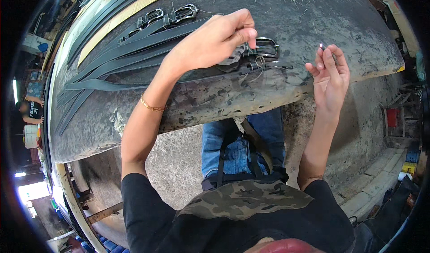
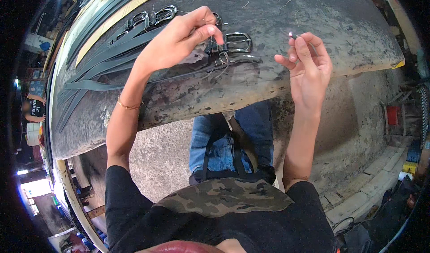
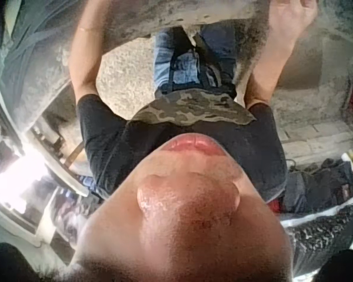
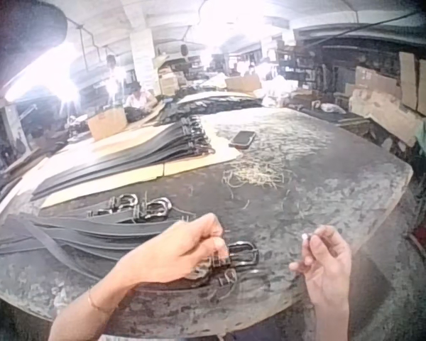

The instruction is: Assembling leather belts by attaching buckles and hardware pins.

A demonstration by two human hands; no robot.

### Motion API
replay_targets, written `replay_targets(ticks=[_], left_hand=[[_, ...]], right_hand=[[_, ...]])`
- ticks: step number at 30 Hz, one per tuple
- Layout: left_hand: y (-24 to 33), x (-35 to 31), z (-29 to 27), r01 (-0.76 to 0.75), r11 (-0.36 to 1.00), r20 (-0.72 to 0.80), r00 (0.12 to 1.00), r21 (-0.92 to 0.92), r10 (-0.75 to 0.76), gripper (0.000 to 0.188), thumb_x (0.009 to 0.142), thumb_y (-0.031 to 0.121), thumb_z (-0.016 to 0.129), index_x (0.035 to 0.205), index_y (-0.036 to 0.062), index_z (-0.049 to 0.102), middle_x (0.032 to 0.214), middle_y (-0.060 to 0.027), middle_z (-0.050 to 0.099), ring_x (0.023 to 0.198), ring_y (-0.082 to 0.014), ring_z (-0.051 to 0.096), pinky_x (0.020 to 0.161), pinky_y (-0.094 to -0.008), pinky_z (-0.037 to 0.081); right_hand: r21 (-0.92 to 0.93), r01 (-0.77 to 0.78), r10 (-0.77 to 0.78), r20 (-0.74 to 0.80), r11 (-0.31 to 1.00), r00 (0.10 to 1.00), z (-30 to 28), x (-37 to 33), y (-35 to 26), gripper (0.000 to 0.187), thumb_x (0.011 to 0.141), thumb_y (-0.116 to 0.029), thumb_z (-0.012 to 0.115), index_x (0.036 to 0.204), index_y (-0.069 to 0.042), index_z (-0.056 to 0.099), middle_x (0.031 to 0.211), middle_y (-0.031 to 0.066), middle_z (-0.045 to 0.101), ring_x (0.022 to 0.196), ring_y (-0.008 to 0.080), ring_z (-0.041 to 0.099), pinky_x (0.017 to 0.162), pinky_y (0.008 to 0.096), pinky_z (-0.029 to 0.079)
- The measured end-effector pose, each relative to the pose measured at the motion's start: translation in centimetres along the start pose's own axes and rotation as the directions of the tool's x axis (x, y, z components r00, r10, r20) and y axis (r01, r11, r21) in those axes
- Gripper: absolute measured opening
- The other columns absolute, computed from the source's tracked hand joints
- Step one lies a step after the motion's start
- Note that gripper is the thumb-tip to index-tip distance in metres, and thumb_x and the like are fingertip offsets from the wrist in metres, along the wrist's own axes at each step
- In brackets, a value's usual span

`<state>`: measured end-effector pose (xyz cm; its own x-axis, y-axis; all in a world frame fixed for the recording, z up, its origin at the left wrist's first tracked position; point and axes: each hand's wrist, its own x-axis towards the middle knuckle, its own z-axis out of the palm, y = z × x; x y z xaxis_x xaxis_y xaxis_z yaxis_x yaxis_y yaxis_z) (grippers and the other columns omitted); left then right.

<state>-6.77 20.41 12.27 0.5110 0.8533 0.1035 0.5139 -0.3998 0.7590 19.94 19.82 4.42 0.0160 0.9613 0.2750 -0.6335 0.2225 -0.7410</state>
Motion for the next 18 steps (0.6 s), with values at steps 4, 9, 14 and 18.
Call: replay_targets(ticks=[4, 9, 14, 18], left_hand=[[1.0, -1.8, 0.6, -0.265, 0.877, 0.012, 0.959, 0.401, 0.284, 0.036, 0.086, 0.035, 0.068, 0.100, 0.0017, 0.064, 0.091, -0.0125, 0.067, 0.081, -0.0297, 0.066, 0.066, -0.0362, 0.050], [3.4, -4.7, 4.6, -0.146, 0.877, 0.032, 0.988, 0.457, 0.148, 0.040, 0.075, 0.026, 0.077, 0.103, 0.0013, 0.065, 0.105, -0.0106, 0.065, 0.083, -0.0338, 0.066, 0.069, -0.0387, 0.053], [4.0, -6.6, 7.1, -0.045, 0.869, -0.149, 0.980, 0.494, 0.135, 0.036, 0.075, 0.022, 0.077, 0.102, 0.0025, 0.065, 0.105, -0.0095, 0.064, 0.084, -0.0318, 0.066, 0.070, -0.0387, 0.053], [5.1, -7.0, 8.7, 0.053, 0.813, -0.245, 0.963, 0.580, 0.112, 0.037, 0.076, 0.022, 0.076, 0.106, 0.0036, 0.064, 0.106, -0.0090, 0.063, 0.088, -0.0286, 0.064, 0.075, -0.0382, 0.052]], right_hand=[[0.022, -0.003, 0.003, 0.022, 1.000, 1.000, 0.2, 0.0, 0.2, 0.012, 0.093, -0.005, 0.062, 0.104, 0.000, 0.062, 0.091, 0.0095, 0.064, 0.070, 0.0101, 0.057, 0.067, 0.0367, 0.064], [-0.047, 0.028, -0.028, 0.007, 0.999, 1.000, 0.3, 0.0, 0.3, 0.012, 0.093, -0.004, 0.062, 0.105, 0.000, 0.063, 0.091, 0.0095, 0.064, 0.071, 0.0103, 0.057, 0.070, 0.0386, 0.064], [-0.072, 0.048, -0.045, 0.044, 0.996, 0.998, 0.4, 0.1, 0.5, 0.012, 0.093, -0.002, 0.061, 0.104, 0.001, 0.063, 0.092, 0.0096, 0.064, 0.072, 0.0100, 0.057, 0.072, 0.0395, 0.064], [-0.094, 0.059, -0.056, 0.039, 0.994, 0.998, 0.6, 0.0, 0.5, 0.011, 0.093, -0.002, 0.061, 0.103, 0.002, 0.063, 0.091, 0.0102, 0.064, 0.072, 0.0101, 0.058, 0.072, 0.0396, 0.064]])
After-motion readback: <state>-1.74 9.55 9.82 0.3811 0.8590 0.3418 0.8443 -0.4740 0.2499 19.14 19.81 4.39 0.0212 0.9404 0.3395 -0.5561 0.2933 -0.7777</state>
